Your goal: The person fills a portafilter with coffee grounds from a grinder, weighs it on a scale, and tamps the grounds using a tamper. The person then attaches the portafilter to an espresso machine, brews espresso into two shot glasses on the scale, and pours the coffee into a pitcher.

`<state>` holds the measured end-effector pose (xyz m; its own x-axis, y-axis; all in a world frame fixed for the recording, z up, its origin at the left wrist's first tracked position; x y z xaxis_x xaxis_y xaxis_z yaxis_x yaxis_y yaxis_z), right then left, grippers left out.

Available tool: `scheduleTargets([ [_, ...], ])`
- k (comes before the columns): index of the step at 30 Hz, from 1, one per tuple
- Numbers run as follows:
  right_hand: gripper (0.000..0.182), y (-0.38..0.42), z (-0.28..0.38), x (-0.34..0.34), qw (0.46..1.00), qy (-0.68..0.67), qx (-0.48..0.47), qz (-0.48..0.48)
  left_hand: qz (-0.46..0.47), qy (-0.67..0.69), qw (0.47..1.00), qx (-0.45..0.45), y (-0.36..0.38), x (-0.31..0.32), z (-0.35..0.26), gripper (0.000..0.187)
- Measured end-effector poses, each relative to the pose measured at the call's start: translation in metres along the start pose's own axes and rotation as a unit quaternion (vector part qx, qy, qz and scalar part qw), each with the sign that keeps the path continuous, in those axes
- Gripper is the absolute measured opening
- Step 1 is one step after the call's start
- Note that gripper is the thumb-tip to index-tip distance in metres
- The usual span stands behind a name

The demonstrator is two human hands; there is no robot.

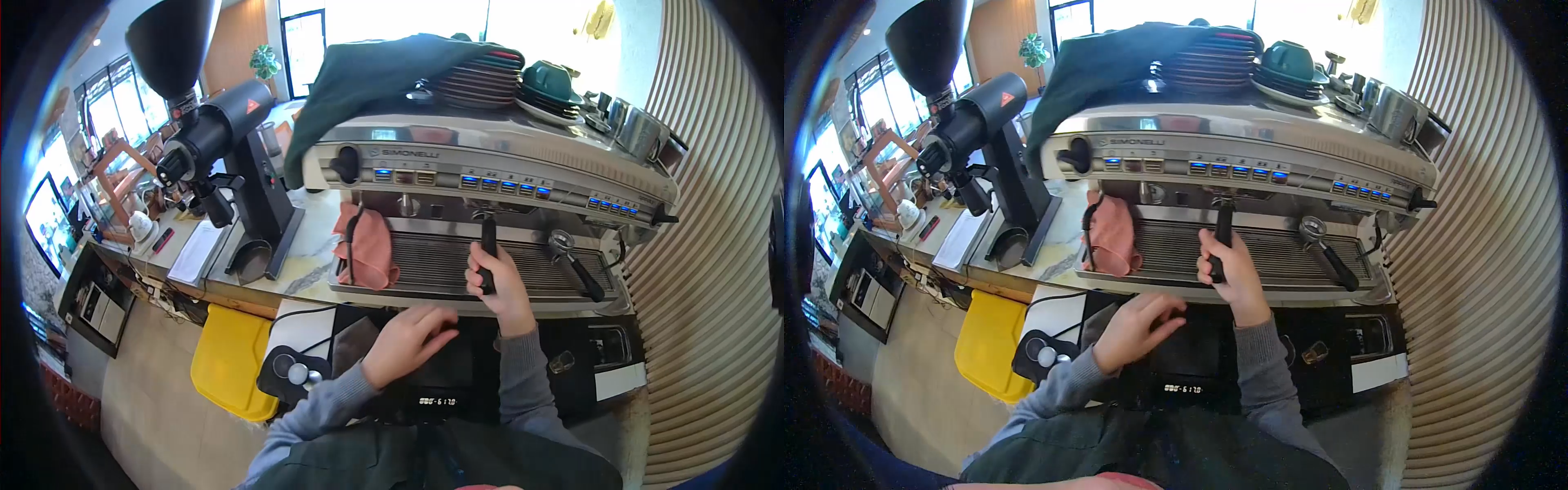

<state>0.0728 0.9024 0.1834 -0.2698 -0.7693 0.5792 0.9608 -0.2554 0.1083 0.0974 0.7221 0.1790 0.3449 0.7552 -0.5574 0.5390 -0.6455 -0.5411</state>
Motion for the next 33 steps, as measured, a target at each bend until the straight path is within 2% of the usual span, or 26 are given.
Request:
scheduleTargets([
  [2,0.015,-0.003,0.002,-0.005,1.0,0.013,0.024,0.014,-0.1,-0.072,0.99,0.07,-0.032,0.018,-0.008,0.019],
  [3,0.016,-0.006,0.003,-0.009,0.998,0.046,0.022,0.023,-0.101,-0.072,0.99,0.069,-0.042,0.03,-0.005,0.019],
  [5,0.019,-0.009,0.008,-0.018,0.994,0.099,0.039,0.034,-0.2,-0.099,0.961,0.161,-0.055,0.046,-0.001,0.02],
  [8,0.021,-0.009,0.018,-0.025,0.992,0.109,0.047,0.046,-0.174,-0.133,0.967,0.127,-0.058,0.068,-0.001,0.02],
  [10,0.019,-0.008,0.027,-0.029,0.988,0.137,0.054,0.054,-0.193,-0.135,0.961,0.143,-0.064,0.077,-0.001,0.019],
  [12,0.019,-0.011,0.03,-0.039,0.976,0.132,0.112,0.131,-0.207,-0.1,0.955,0.187,-0.067,0.086,-0.005,0.026],
  [14,0.019,-0.012,0.036,-0.041,0.974,0.136,0.124,0.134,-0.214,-0.107,0.952,0.191,-0.07,0.089,-0.009,0.025],
  [18,0.021,-0.012,0.033,-0.043,0.974,0.162,0.109,0.111,-0.204,-0.165,0.952,0.158,-0.067,0.084,-0.011,0.02],
  [20,0.021,-0.013,0.031,-0.044,0.98,0.151,0.088,0.099,-0.21,-0.226,0.935,0.174,-0.068,0.071,-0.017,0.028],
  [25,0.019,-0.004,0.034,-0.036,0.986,0.137,0.075,0.057,-0.276,-0.307,0.891,0.187,-0.061,0.06,-0.019,0.024],
  [29,0.022,-0.008,0.035,-0.037,0.975,0.201,0.051,0.081,-0.228,-0.309,0.907,0.172,-0.062,0.073,-0.018,0.024],
  [33,0.022,-0.01,0.039,-0.035,0.966,0.229,0.065,0.097,-0.218,-0.226,0.936,0.16,-0.065,0.085,-0.008,0.023],
])
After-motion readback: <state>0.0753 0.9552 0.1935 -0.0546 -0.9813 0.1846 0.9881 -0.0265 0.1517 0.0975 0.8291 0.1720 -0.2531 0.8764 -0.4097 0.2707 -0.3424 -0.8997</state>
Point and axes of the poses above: each hand's wrist, its own y-axis away from the middle knuckle, its own x-axis out of the palm, z = x × y, the point moved 4 cm from there along -y, towards the middle knuckle, and after that the axes turned 7 degrees about -z, right-handed, at the moved point
